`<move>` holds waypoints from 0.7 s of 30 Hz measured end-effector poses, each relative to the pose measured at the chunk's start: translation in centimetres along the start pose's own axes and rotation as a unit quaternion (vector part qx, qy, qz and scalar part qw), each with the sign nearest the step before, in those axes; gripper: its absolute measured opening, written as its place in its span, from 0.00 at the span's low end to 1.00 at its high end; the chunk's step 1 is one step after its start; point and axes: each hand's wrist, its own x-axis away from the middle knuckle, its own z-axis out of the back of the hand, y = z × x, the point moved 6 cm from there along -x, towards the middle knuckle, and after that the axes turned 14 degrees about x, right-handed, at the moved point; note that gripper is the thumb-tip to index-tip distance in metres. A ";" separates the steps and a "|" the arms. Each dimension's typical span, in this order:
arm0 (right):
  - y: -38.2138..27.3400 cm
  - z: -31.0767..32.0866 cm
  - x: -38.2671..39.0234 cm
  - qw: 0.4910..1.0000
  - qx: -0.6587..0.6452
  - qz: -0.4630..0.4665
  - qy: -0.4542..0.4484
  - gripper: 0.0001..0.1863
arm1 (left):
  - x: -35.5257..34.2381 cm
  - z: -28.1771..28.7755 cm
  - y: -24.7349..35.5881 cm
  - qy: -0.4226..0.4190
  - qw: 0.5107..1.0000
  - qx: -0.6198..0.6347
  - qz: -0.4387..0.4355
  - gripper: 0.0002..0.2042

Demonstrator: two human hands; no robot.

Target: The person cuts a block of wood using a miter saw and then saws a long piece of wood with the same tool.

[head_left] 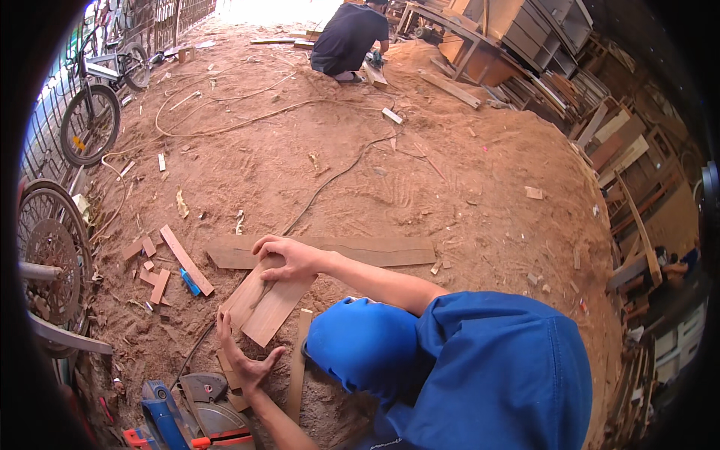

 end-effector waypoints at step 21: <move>-0.5 0.4 -0.7 0.999 -0.028 0.009 -0.032 0.19 | -0.5 0.4 -1.8 0.036 0.996 0.062 -0.051 0.53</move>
